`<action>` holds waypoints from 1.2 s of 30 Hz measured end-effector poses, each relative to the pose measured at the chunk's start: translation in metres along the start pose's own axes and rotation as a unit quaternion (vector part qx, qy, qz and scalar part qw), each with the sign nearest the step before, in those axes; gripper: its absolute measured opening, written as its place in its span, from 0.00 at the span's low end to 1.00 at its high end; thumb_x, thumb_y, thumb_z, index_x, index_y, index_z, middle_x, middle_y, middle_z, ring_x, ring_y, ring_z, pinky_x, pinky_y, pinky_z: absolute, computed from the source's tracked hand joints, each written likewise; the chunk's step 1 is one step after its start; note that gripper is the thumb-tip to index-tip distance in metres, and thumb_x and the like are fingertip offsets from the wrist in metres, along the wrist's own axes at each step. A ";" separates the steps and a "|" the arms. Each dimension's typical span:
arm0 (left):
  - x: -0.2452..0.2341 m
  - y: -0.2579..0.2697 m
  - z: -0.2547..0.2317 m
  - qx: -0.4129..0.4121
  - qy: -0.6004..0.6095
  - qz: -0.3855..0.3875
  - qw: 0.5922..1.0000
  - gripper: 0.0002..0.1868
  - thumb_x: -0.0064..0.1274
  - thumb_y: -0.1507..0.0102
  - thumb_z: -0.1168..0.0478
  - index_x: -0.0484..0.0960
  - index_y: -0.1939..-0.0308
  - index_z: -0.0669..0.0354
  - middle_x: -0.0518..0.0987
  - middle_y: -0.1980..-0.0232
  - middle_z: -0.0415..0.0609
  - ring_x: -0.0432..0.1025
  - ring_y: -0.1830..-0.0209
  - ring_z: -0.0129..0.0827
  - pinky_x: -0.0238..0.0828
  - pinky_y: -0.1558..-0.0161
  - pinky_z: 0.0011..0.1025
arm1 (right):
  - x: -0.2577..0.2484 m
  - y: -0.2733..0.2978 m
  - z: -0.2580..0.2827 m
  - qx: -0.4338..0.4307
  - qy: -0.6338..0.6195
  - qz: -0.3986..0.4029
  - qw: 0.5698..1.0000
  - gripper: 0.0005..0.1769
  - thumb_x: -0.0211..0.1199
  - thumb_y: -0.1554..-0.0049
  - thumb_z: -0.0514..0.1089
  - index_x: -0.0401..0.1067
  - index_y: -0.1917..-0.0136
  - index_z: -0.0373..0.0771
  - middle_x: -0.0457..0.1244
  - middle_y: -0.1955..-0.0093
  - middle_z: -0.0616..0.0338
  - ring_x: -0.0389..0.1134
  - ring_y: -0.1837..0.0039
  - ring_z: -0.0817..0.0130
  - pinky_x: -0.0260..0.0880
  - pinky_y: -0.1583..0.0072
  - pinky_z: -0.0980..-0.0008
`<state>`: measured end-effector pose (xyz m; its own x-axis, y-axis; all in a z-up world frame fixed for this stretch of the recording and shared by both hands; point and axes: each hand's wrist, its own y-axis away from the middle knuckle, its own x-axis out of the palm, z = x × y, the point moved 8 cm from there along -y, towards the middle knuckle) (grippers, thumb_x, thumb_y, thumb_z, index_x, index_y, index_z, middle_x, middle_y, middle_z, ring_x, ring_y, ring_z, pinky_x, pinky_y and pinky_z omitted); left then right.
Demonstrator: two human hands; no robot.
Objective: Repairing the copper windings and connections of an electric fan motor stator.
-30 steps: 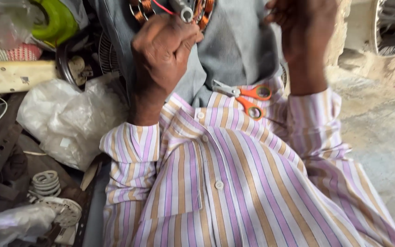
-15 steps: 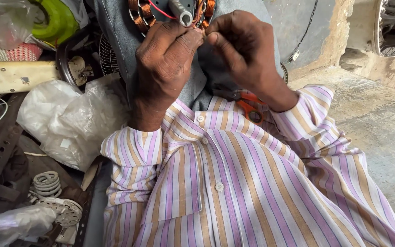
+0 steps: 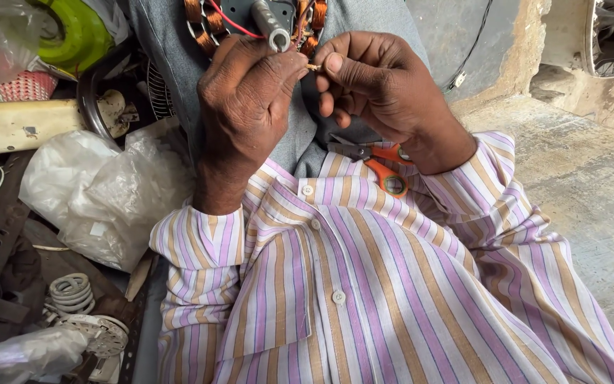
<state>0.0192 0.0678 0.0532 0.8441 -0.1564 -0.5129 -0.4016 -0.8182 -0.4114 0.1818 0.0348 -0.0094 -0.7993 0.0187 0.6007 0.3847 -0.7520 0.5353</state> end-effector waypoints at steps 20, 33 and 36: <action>0.001 0.001 -0.009 0.001 -0.064 0.007 0.998 0.09 0.68 0.32 0.70 0.85 0.50 0.63 0.80 0.48 0.51 0.75 0.50 0.39 0.79 0.54 0.31 | 0.029 0.018 0.034 -0.287 0.339 -0.042 0.895 0.07 0.62 0.26 0.35 0.69 0.38 0.31 0.65 0.47 0.53 0.70 0.49 0.70 0.73 0.50 0.73; -0.008 0.012 0.019 -0.077 0.095 -0.081 0.989 0.08 0.63 0.29 0.69 0.81 0.48 0.62 0.83 0.49 0.50 0.83 0.50 0.34 0.87 0.55 0.24 | 0.024 0.025 0.056 -0.368 0.539 -0.094 0.752 0.10 0.69 0.34 0.31 0.73 0.40 0.31 0.65 0.47 0.52 0.69 0.56 0.71 0.75 0.53 0.73; -0.013 0.011 0.017 -0.093 0.097 -0.069 0.989 0.09 0.64 0.28 0.68 0.80 0.47 0.63 0.83 0.50 0.48 0.84 0.54 0.32 0.85 0.57 0.23 | 0.059 0.025 0.065 -0.377 0.591 -0.075 0.709 0.19 0.74 0.40 0.34 0.73 0.38 0.32 0.64 0.44 0.49 0.68 0.51 0.63 0.72 0.51 0.67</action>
<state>-0.0018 0.0706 0.0425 0.9457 -0.1239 -0.3006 -0.2207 -0.9236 -0.3136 0.1745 0.0605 0.0779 -0.8053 -0.0957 -0.5851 0.2551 -0.9468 -0.1962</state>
